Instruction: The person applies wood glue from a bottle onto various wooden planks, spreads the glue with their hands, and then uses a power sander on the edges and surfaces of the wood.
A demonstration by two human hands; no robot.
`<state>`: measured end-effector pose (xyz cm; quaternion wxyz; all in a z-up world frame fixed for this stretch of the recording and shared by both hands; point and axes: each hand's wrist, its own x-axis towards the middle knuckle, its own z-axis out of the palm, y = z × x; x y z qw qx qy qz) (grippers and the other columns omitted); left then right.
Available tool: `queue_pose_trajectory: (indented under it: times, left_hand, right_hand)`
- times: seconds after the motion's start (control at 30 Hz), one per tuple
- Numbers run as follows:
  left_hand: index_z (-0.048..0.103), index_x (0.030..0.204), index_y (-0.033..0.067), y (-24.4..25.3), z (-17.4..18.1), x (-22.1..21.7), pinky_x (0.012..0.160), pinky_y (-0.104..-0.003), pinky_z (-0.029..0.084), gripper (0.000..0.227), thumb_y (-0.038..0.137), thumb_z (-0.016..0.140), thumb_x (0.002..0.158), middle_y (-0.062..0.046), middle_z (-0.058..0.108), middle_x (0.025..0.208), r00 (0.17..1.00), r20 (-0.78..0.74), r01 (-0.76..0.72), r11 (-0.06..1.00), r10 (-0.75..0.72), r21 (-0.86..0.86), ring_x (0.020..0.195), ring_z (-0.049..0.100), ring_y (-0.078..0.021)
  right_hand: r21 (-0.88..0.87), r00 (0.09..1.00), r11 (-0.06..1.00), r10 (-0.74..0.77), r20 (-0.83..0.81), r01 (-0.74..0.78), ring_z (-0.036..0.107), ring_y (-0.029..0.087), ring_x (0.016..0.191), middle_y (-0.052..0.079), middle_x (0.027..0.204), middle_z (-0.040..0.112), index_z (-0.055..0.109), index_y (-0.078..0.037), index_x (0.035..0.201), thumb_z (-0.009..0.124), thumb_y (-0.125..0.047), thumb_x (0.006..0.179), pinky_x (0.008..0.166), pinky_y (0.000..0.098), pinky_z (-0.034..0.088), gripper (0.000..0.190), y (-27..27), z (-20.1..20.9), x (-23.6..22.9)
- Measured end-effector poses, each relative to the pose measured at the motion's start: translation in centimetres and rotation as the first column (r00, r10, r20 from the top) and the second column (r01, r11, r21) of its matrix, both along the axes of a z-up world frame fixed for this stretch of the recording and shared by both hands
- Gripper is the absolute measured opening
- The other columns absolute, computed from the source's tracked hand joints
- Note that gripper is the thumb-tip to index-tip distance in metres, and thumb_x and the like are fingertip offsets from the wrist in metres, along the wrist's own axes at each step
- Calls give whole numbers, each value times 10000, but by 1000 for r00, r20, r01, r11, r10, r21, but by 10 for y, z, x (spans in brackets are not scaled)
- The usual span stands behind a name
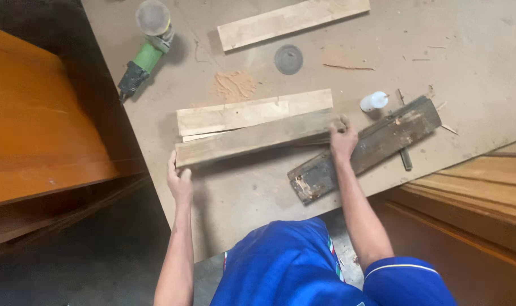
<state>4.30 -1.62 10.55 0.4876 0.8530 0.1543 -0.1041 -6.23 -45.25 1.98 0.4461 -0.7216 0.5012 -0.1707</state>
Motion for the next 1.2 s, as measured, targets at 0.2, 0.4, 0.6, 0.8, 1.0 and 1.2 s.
queue_pose_trajectory:
  times: [0.2,0.4,0.6,0.8,1.0,1.2]
  left_hand:
    - [420,1598,115,24,-61,-6,1242,-459,334,740,20,628,894,-184,426,1617,997,29,75,997,-75,0,1490,385,-352]
    - [440,1563,56,55,-148,23,1210,-514,396,643,-87,580,952,-286,484,1532,995,42,94,986,-88,-141,1434,444,-444]
    - [570,1488,181,28,-92,33,1189,-398,436,635,-44,630,897,-141,596,1475,993,-121,-12,998,4,-60,1413,510,-302]
    - [648,1422,210,16,-80,42,1125,-411,472,514,81,657,925,-95,653,1412,981,-174,-82,997,81,1,1343,591,-248]
    - [681,1357,95,28,-30,-7,1054,-443,523,439,283,723,963,-162,660,1370,972,-203,-111,993,114,27,1294,612,-316]
    - [553,1479,47,35,10,-58,842,-399,629,554,247,673,976,-223,589,1420,872,-422,-244,968,248,63,1128,694,-302]
  right_hand:
    - [-283,968,944,103,-230,-168,626,322,1153,125,1082,742,770,-130,1233,923,-167,759,1060,437,465,499,7,-17,-19]
    - [-85,987,986,139,-83,-146,632,435,1202,241,1235,681,675,-49,1346,865,51,837,1018,536,520,553,-18,-44,-24]
    - [-104,964,971,194,-181,-215,702,369,1050,153,1155,713,737,-176,1285,904,-165,791,911,472,567,522,-43,-80,-29]
    - [64,974,985,171,-148,-163,566,400,1302,200,1385,605,628,-90,1407,842,-100,863,1061,543,477,585,-40,-73,-27]
    - [131,994,987,99,-45,-93,465,446,1403,299,1446,547,576,18,1432,746,-99,929,1159,552,384,544,-13,29,-44]
    - [24,898,972,226,-377,-234,702,363,1098,136,1078,758,791,-134,1078,734,-329,972,954,481,530,229,-13,27,-106]
